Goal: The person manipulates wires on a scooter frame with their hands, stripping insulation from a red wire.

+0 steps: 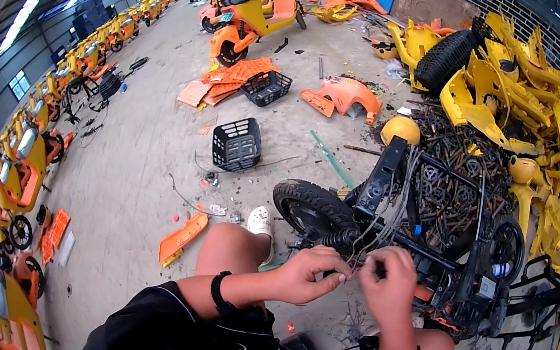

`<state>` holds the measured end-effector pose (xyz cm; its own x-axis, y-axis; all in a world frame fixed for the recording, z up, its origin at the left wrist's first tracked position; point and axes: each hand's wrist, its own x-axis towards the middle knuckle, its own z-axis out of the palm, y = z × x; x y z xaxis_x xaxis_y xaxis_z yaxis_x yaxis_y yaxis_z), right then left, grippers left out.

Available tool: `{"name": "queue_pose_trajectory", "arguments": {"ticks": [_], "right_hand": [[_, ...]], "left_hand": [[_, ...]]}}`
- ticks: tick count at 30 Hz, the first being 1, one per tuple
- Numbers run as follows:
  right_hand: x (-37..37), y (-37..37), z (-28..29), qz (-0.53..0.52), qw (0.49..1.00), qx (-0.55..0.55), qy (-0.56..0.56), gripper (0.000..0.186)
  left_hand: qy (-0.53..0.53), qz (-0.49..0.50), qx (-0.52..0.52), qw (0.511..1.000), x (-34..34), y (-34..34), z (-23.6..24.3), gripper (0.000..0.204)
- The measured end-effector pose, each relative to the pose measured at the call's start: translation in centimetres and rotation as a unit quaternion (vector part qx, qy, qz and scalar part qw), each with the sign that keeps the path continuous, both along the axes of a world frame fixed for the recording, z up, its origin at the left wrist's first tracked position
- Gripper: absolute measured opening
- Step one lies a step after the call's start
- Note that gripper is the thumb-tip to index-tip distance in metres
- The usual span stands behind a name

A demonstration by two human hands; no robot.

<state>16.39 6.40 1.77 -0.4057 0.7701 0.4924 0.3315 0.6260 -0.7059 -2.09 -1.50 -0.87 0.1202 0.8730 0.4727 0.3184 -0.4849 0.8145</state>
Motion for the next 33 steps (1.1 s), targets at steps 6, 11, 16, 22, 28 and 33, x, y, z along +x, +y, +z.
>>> {"name": "queue_pose_trajectory", "arguments": {"ticks": [6, 11, 16, 22, 28, 33], "right_hand": [[1.6, 0.2, 1.2, 0.021, 0.991, -0.121, 0.045, 0.006], [2.3, -0.1, 1.5, 0.167, 0.98, -0.106, -0.026, 0.006], [1.4, -0.5, 2.3, 0.12, 0.986, -0.039, -0.11, 0.004], [1.1, -0.6, 2.0, 0.096, 0.984, -0.125, -0.082, 0.024], [1.8, 0.5, 0.7, 0.222, 0.947, -0.231, 0.01, 0.032], [3.0, 1.6, 0.8, 0.231, 0.939, -0.256, -0.008, 0.016]], "left_hand": [[-0.077, 0.023, -0.088, 0.993, 0.1, 0.8, -1.1, 0.015], [-0.16, 0.02, -0.214, 0.963, -0.1, 0.9, -0.6, 0.016], [-0.137, 0.027, -0.171, 0.975, -0.2, 1.0, -1.2, 0.017], [-0.065, 0.003, -0.156, 0.986, -0.8, 0.3, -0.8, 0.017], [-0.076, -0.038, -0.091, 0.992, -0.5, 1.1, -0.4, 0.017], [-0.159, -0.046, -0.254, 0.953, -0.4, 0.3, 0.4, 0.014]]}}
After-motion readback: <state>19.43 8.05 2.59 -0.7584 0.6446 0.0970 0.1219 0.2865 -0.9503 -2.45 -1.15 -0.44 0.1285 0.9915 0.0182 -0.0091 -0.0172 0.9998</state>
